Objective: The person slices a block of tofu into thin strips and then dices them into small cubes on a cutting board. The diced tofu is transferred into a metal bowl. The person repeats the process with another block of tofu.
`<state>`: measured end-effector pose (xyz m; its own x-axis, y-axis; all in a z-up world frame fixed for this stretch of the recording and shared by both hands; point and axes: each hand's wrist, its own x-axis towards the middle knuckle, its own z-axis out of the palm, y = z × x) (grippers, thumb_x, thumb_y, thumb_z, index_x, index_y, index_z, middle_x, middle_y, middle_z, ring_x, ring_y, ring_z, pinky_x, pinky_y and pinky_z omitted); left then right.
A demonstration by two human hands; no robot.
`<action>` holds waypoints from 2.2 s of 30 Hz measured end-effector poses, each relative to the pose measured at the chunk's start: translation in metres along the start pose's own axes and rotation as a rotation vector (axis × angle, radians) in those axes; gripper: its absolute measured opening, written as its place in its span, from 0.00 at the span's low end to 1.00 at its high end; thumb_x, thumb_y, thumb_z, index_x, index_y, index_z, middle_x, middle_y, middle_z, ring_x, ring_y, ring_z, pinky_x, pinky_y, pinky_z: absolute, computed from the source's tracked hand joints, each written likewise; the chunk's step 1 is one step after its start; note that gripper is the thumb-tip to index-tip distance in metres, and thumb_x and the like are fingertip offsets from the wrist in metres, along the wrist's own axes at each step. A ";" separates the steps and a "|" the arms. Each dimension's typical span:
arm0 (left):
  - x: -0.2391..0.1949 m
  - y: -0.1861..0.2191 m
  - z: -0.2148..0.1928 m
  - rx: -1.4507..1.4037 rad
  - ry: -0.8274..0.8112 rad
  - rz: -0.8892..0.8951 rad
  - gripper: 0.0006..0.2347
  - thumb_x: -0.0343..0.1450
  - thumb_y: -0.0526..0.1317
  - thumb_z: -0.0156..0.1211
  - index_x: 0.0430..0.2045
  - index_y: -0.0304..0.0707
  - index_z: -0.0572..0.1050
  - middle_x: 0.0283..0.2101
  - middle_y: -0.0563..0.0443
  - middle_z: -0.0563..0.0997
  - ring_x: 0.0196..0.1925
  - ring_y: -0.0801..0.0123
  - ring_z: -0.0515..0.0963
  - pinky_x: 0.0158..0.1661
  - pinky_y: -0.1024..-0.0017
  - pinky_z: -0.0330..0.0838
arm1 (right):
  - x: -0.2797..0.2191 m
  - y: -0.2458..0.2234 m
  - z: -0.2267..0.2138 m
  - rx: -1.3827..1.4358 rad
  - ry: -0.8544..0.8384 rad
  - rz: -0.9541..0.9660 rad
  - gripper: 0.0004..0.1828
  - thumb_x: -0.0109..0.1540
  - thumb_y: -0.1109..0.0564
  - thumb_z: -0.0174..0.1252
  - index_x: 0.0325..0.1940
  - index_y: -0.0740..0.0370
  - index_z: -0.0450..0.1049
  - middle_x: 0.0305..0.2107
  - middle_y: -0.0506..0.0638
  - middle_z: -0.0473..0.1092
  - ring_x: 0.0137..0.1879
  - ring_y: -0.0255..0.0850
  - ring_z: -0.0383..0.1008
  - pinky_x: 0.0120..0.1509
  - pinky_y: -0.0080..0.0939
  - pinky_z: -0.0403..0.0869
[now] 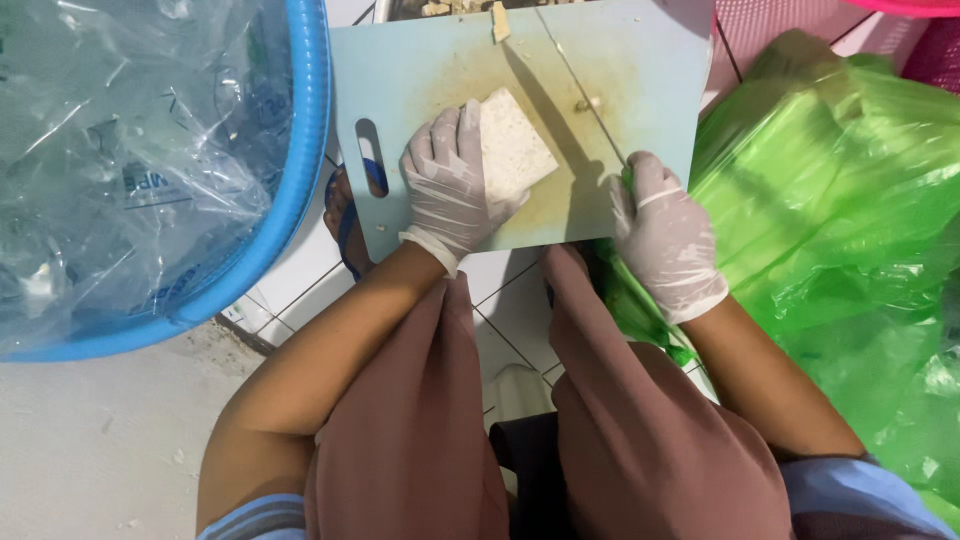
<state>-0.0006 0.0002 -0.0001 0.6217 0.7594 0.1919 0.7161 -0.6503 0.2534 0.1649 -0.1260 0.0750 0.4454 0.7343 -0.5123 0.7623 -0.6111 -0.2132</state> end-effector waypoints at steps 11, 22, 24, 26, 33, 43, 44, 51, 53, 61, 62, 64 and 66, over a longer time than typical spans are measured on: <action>-0.003 -0.002 0.003 -0.019 0.034 0.012 0.42 0.48 0.56 0.73 0.53 0.32 0.65 0.46 0.42 0.68 0.46 0.51 0.72 0.42 0.59 0.68 | -0.012 0.005 0.026 0.033 -0.206 0.035 0.18 0.66 0.40 0.43 0.55 0.49 0.58 0.36 0.60 0.70 0.46 0.62 0.73 0.53 0.62 0.72; -0.010 -0.008 0.024 -0.045 -0.009 0.008 0.45 0.54 0.71 0.64 0.56 0.32 0.63 0.53 0.44 0.70 0.49 0.51 0.71 0.46 0.56 0.68 | 0.000 -0.044 -0.030 0.048 -0.491 0.149 0.11 0.69 0.54 0.40 0.46 0.65 0.53 0.24 0.64 0.70 0.31 0.62 0.71 0.34 0.60 0.70; -0.012 -0.007 0.026 -0.041 -0.033 -0.014 0.45 0.53 0.70 0.65 0.56 0.34 0.62 0.53 0.45 0.69 0.50 0.52 0.70 0.47 0.57 0.68 | 0.012 -0.031 0.006 0.068 -0.431 0.103 0.11 0.69 0.53 0.38 0.47 0.65 0.53 0.23 0.62 0.69 0.28 0.61 0.70 0.31 0.60 0.68; -0.010 -0.007 0.022 -0.026 -0.031 -0.032 0.46 0.52 0.69 0.67 0.57 0.36 0.61 0.54 0.46 0.69 0.51 0.53 0.70 0.47 0.57 0.68 | 0.018 -0.016 0.033 0.090 -0.347 0.043 0.11 0.69 0.53 0.36 0.49 0.64 0.53 0.21 0.59 0.69 0.25 0.61 0.69 0.28 0.61 0.66; -0.013 -0.020 -0.005 -0.269 -0.225 -0.025 0.45 0.57 0.63 0.59 0.62 0.32 0.51 0.59 0.34 0.63 0.59 0.45 0.64 0.60 0.50 0.59 | 0.003 -0.018 0.014 0.272 -0.240 0.000 0.14 0.68 0.50 0.39 0.47 0.64 0.55 0.16 0.58 0.64 0.23 0.55 0.65 0.28 0.54 0.64; -0.021 -0.035 -0.008 -0.400 -0.146 0.039 0.47 0.46 0.48 0.78 0.58 0.27 0.59 0.53 0.34 0.64 0.57 0.45 0.68 0.58 0.56 0.62 | -0.013 -0.017 0.027 -0.046 -0.278 0.120 0.20 0.66 0.41 0.41 0.56 0.53 0.57 0.30 0.68 0.72 0.47 0.66 0.73 0.54 0.63 0.71; -0.020 -0.036 -0.008 -0.400 -0.153 0.032 0.47 0.46 0.48 0.78 0.58 0.27 0.59 0.53 0.34 0.64 0.57 0.45 0.68 0.58 0.56 0.62 | -0.011 -0.021 0.027 -0.047 -0.289 0.119 0.20 0.66 0.41 0.41 0.56 0.53 0.57 0.30 0.68 0.72 0.47 0.66 0.73 0.54 0.63 0.71; -0.020 -0.037 -0.008 -0.401 -0.208 0.044 0.47 0.46 0.50 0.80 0.58 0.28 0.59 0.52 0.34 0.65 0.56 0.46 0.69 0.58 0.57 0.62 | 0.012 -0.029 0.048 0.007 -0.312 0.126 0.28 0.65 0.45 0.42 0.65 0.62 0.51 0.35 0.73 0.71 0.50 0.68 0.71 0.56 0.66 0.69; -0.020 -0.042 -0.005 -0.403 -0.236 0.026 0.48 0.46 0.52 0.79 0.59 0.30 0.59 0.53 0.36 0.65 0.57 0.49 0.68 0.58 0.58 0.61 | 0.019 -0.021 0.052 0.008 -0.278 0.107 0.28 0.67 0.44 0.40 0.64 0.65 0.53 0.35 0.74 0.71 0.49 0.69 0.71 0.55 0.66 0.69; -0.024 -0.044 0.006 -0.451 -0.196 0.017 0.48 0.48 0.54 0.78 0.59 0.30 0.59 0.53 0.34 0.65 0.57 0.44 0.68 0.58 0.56 0.61 | -0.013 -0.034 0.029 0.083 -0.210 0.083 0.19 0.66 0.45 0.42 0.56 0.58 0.58 0.32 0.75 0.70 0.47 0.71 0.71 0.54 0.67 0.69; -0.024 -0.044 0.006 -0.450 -0.194 0.016 0.48 0.48 0.54 0.78 0.59 0.30 0.59 0.53 0.34 0.65 0.57 0.44 0.68 0.58 0.56 0.61 | -0.012 -0.035 0.029 0.081 -0.209 0.081 0.19 0.66 0.45 0.42 0.56 0.58 0.58 0.32 0.75 0.70 0.47 0.71 0.71 0.54 0.67 0.69; -0.026 -0.045 0.007 -0.452 -0.207 0.018 0.48 0.48 0.54 0.78 0.58 0.29 0.59 0.53 0.34 0.64 0.57 0.45 0.67 0.59 0.56 0.61 | -0.012 -0.037 0.031 0.003 -0.266 0.117 0.21 0.65 0.44 0.42 0.58 0.55 0.55 0.30 0.72 0.71 0.47 0.68 0.72 0.54 0.66 0.70; -0.023 -0.046 0.004 -0.423 -0.241 0.036 0.47 0.51 0.58 0.76 0.58 0.27 0.58 0.54 0.34 0.65 0.56 0.46 0.67 0.59 0.56 0.60 | -0.009 -0.058 0.015 0.092 -0.310 0.132 0.14 0.68 0.48 0.38 0.51 0.59 0.55 0.25 0.62 0.69 0.35 0.60 0.69 0.41 0.58 0.70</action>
<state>-0.0468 0.0125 -0.0202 0.7350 0.6781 -0.0045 0.5321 -0.5726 0.6237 0.1097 -0.1014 0.0792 0.3630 0.5312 -0.7656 0.6561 -0.7291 -0.1948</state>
